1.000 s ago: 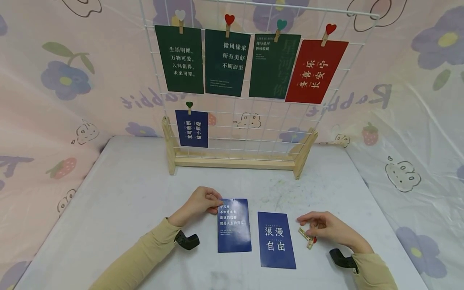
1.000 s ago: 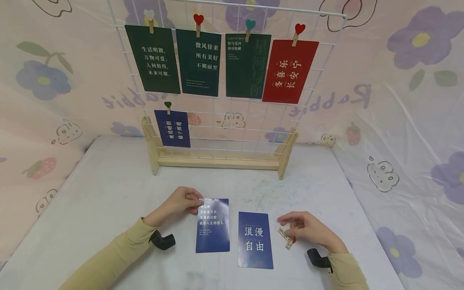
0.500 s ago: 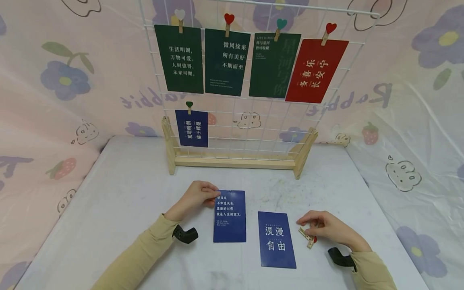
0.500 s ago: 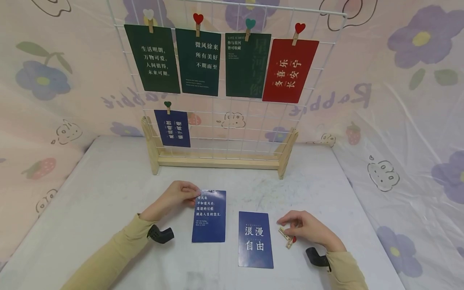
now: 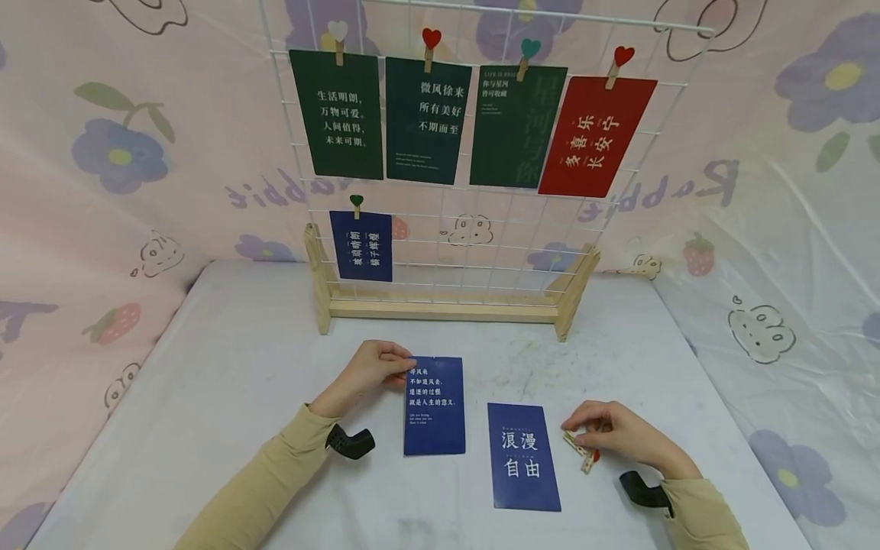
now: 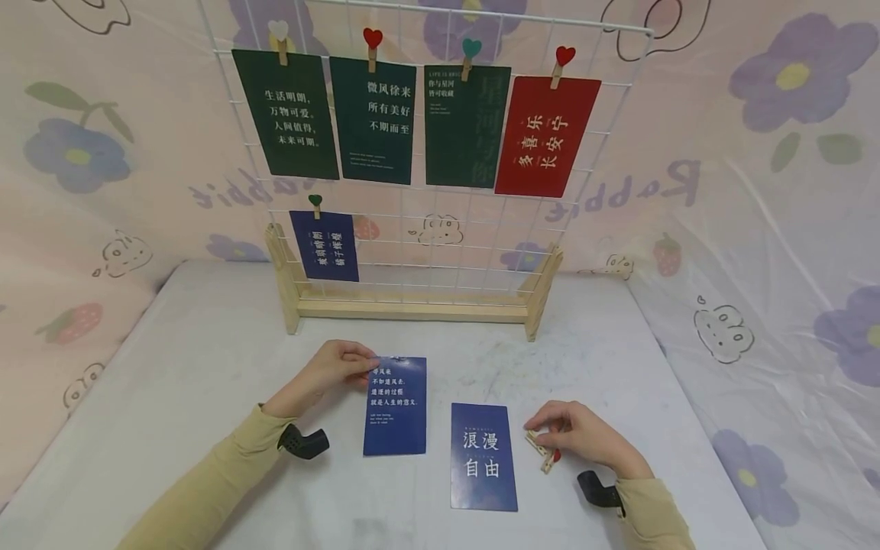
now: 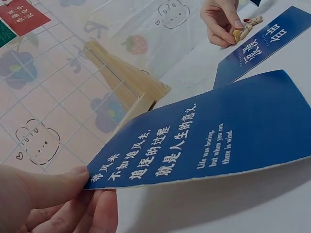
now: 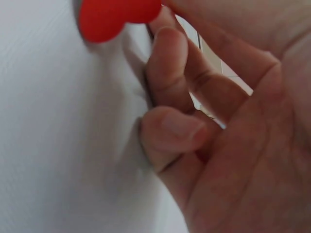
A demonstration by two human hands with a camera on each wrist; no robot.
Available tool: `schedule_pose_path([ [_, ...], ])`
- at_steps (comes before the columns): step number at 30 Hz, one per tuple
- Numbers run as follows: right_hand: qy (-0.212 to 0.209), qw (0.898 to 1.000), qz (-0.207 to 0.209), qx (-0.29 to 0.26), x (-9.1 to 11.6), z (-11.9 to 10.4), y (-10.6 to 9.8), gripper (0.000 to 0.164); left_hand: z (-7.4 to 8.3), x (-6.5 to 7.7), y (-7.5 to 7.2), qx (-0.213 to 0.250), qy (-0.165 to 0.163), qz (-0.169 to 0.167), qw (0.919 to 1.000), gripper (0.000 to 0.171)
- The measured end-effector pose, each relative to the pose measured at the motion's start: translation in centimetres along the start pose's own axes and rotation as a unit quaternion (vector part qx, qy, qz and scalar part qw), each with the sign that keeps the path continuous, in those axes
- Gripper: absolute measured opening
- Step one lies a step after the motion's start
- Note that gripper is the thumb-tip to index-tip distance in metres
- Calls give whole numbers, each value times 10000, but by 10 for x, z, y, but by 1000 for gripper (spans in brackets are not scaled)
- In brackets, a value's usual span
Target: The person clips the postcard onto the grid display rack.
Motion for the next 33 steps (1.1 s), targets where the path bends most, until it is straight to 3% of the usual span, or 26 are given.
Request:
schedule_pose_path([
  [7,165,9998,-56,-19,-1,0,2,19,2,4,2,70,92,-191,9998,22],
  [19,345,9982,337,362,-3,-1,-2,15,-3,1,1,127,30,-26,9999,21],
  [33,1314,9876,784,335,-6,16,-6,12,0,0,4,125,86,-80,9999,19],
])
Point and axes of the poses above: each hand's wrist, its own x-axis away from the middle knuckle, its own y-axis out of the palm, z = x × y, the point moved 7 cm from there along -x, towards the middle knuckle, and after that the axes turned 8 degrees about y, right-handed, at the moved point
